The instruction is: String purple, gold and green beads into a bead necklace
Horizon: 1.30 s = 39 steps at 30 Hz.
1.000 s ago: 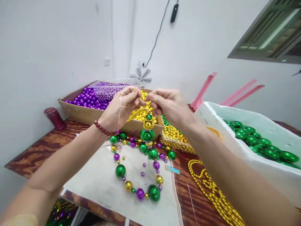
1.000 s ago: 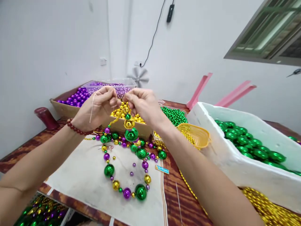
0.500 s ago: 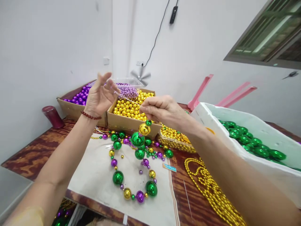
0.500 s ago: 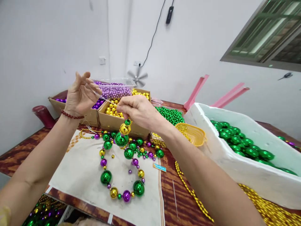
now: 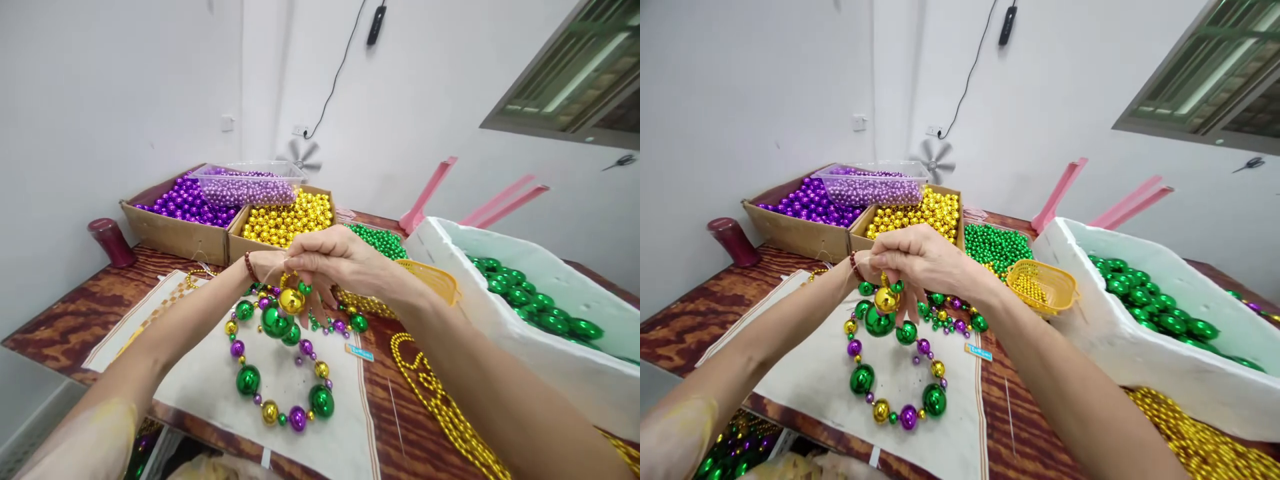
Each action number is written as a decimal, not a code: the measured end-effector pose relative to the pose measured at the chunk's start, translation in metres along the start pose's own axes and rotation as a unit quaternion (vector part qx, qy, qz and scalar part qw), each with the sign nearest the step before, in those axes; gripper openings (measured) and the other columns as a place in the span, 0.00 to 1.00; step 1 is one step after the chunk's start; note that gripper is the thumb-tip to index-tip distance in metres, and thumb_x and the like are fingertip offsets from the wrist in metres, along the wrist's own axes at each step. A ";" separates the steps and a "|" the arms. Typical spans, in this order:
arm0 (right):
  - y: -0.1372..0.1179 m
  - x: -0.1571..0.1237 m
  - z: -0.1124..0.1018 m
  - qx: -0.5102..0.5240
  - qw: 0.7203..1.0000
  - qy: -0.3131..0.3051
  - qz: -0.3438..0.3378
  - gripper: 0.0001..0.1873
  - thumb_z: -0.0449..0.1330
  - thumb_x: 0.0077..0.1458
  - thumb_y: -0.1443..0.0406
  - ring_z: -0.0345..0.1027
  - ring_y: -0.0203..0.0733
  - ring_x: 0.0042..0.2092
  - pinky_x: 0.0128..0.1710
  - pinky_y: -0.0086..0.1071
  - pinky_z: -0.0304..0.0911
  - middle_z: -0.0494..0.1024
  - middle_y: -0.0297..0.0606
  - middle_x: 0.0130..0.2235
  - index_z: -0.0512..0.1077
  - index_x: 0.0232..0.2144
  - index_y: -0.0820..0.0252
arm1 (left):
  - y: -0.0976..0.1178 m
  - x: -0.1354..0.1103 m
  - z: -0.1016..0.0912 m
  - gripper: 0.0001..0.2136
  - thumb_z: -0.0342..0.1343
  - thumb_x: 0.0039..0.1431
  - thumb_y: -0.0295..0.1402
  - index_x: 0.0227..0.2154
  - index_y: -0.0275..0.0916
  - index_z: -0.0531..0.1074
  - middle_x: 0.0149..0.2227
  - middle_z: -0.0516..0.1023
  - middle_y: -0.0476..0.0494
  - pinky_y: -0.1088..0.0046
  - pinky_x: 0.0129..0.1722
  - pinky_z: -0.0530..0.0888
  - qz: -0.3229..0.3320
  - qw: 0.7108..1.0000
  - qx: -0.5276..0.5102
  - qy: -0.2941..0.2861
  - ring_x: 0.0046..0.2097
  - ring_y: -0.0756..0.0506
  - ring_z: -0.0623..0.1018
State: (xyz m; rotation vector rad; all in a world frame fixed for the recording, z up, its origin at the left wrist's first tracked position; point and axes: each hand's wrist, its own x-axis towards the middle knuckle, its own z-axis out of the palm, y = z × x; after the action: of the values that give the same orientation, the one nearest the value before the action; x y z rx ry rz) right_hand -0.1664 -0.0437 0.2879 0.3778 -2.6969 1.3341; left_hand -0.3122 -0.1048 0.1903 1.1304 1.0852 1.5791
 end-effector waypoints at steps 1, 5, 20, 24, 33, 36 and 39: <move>0.001 -0.002 -0.001 -0.005 1.000 0.011 -0.008 0.12 0.57 0.62 0.64 0.62 0.27 0.24 0.24 0.23 0.57 0.69 0.30 0.23 0.72 0.27 0.64 | 0.003 -0.002 0.001 0.11 0.60 0.55 0.38 0.38 0.39 0.77 0.31 0.80 0.46 0.70 0.33 0.75 -0.017 0.999 0.014 -0.041 0.40 0.41 0.81; -0.004 -0.007 -0.008 -0.016 0.996 0.080 -0.029 0.10 0.60 0.60 0.67 0.62 0.28 0.21 0.20 0.23 0.56 0.69 0.29 0.21 0.72 0.26 0.62 | 0.017 -0.006 0.000 0.21 0.62 0.50 0.53 0.34 0.39 0.77 0.30 0.80 0.44 0.65 0.35 0.78 -0.102 0.963 0.011 -0.250 0.37 0.39 0.82; -0.015 -0.004 -0.012 -0.111 0.964 0.224 0.088 0.16 0.58 0.56 0.78 0.60 0.25 0.19 0.16 0.20 0.54 0.70 0.29 0.18 0.72 0.18 0.65 | 0.048 -0.040 0.054 0.10 0.67 0.48 0.23 0.28 0.36 0.70 0.29 0.69 0.49 0.72 0.38 0.69 0.128 0.934 0.318 0.103 0.39 0.47 0.73; -0.003 -0.010 -0.003 -0.101 0.975 0.186 0.073 0.14 0.58 0.57 0.78 0.58 0.25 0.19 0.17 0.19 0.54 0.69 0.28 0.18 0.73 0.21 0.65 | 0.035 -0.056 0.048 0.09 0.64 0.55 0.35 0.30 0.36 0.71 0.30 0.72 0.49 0.72 0.38 0.71 0.025 0.984 0.168 0.052 0.39 0.47 0.76; -0.052 -0.002 -0.027 -0.041 0.982 0.175 -0.064 0.13 0.58 0.58 0.77 0.56 0.21 0.17 0.14 0.16 0.52 0.68 0.25 0.17 0.72 0.23 0.67 | 0.076 -0.048 0.030 0.12 0.64 0.54 0.39 0.33 0.37 0.72 0.34 0.78 0.46 0.66 0.39 0.77 0.001 0.998 0.009 -0.067 0.38 0.44 0.81; -0.096 0.006 -0.040 -0.042 0.971 0.203 -0.118 0.13 0.57 0.57 0.81 0.54 0.22 0.15 0.13 0.19 0.52 0.68 0.24 0.16 0.72 0.23 0.68 | 0.114 -0.039 0.040 0.12 0.65 0.53 0.38 0.35 0.37 0.72 0.36 0.78 0.46 0.69 0.38 0.77 0.088 0.989 -0.001 -0.117 0.40 0.45 0.80; -0.132 0.012 -0.052 -0.070 0.959 0.229 -0.154 0.13 0.56 0.58 0.82 0.55 0.24 0.16 0.14 0.21 0.52 0.67 0.22 0.15 0.71 0.24 0.68 | 0.151 -0.038 0.057 0.07 0.61 0.58 0.33 0.32 0.35 0.69 0.35 0.77 0.45 0.70 0.41 0.75 0.162 0.980 0.026 -0.110 0.41 0.47 0.80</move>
State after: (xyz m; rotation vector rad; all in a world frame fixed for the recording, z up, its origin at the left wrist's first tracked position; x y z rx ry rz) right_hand -0.1437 -0.0815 0.4227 0.3962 -2.2230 0.9909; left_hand -0.2746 -0.1666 0.3396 1.5386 0.8285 1.6289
